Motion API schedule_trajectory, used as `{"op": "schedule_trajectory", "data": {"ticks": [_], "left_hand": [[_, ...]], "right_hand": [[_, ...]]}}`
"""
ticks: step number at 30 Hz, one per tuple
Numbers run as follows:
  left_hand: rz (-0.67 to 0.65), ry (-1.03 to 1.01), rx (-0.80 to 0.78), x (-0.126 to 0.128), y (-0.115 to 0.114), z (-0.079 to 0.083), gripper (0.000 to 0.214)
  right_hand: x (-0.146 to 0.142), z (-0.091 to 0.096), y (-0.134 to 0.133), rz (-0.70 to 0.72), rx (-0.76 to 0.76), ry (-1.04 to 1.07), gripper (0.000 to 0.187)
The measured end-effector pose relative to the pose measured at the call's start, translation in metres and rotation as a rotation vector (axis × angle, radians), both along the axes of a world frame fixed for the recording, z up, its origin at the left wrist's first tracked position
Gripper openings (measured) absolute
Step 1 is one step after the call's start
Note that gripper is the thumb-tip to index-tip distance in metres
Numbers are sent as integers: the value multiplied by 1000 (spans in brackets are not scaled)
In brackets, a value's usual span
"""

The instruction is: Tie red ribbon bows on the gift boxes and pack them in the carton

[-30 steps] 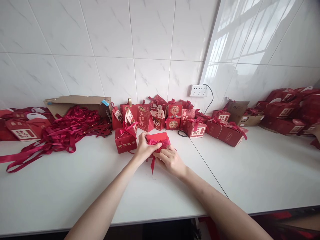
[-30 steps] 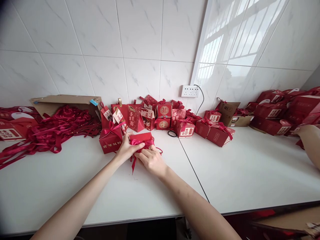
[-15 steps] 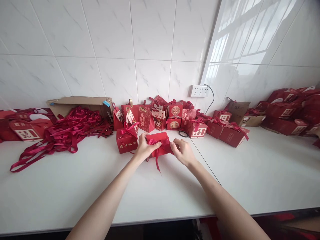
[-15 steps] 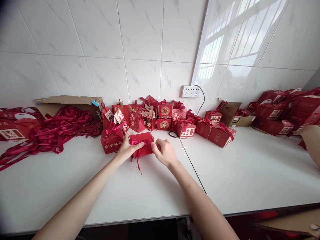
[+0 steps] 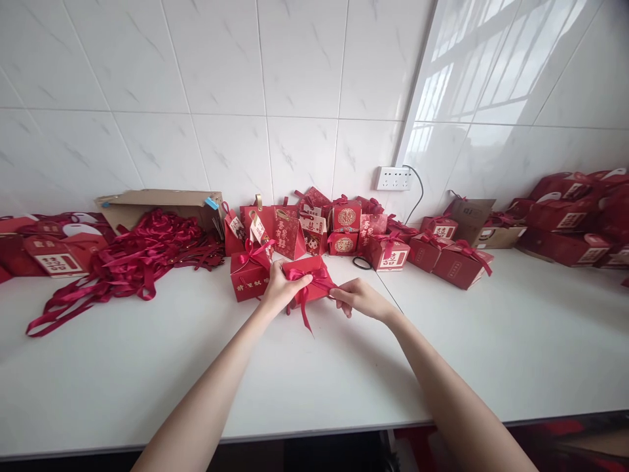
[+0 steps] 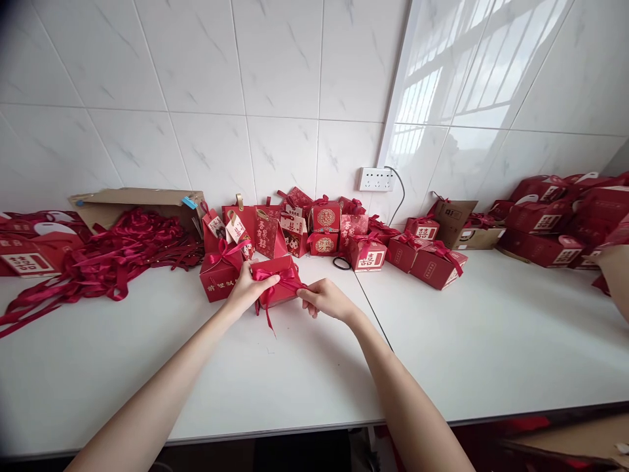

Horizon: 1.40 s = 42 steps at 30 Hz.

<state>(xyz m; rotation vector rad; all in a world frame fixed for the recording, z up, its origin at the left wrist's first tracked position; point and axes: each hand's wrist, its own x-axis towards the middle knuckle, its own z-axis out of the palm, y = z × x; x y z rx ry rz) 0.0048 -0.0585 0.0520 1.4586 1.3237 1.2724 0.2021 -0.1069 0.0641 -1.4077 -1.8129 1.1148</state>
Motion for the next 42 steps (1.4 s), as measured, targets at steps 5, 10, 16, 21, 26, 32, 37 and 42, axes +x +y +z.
{"op": "schedule_trajectory", "data": {"ticks": [5, 10, 16, 21, 26, 32, 37, 42], "left_hand": [[14, 15, -2, 1, -3, 4, 53], [24, 21, 1, 2, -4, 6, 51], [35, 29, 3, 2, -4, 4, 53], [4, 45, 46, 6, -5, 0, 57], [-16, 58, 118, 10, -5, -6, 56], [37, 207, 523, 11, -12, -3, 53], [104, 387, 653, 11, -16, -6, 35], [60, 279, 614, 11, -10, -10, 24]], "right_hand": [[4, 0, 2, 76, -43, -8, 36], [11, 3, 1, 122, -57, -36, 33], [20, 3, 5, -117, 49, -132, 58], [1, -9, 8, -369, 448, 45, 47], [-21, -21, 9, -247, 417, 252, 39], [-20, -23, 12, -320, 399, 281, 31], [-20, -25, 14, -347, 409, 276, 29], [-19, -25, 16, -381, 415, 288, 32]]}}
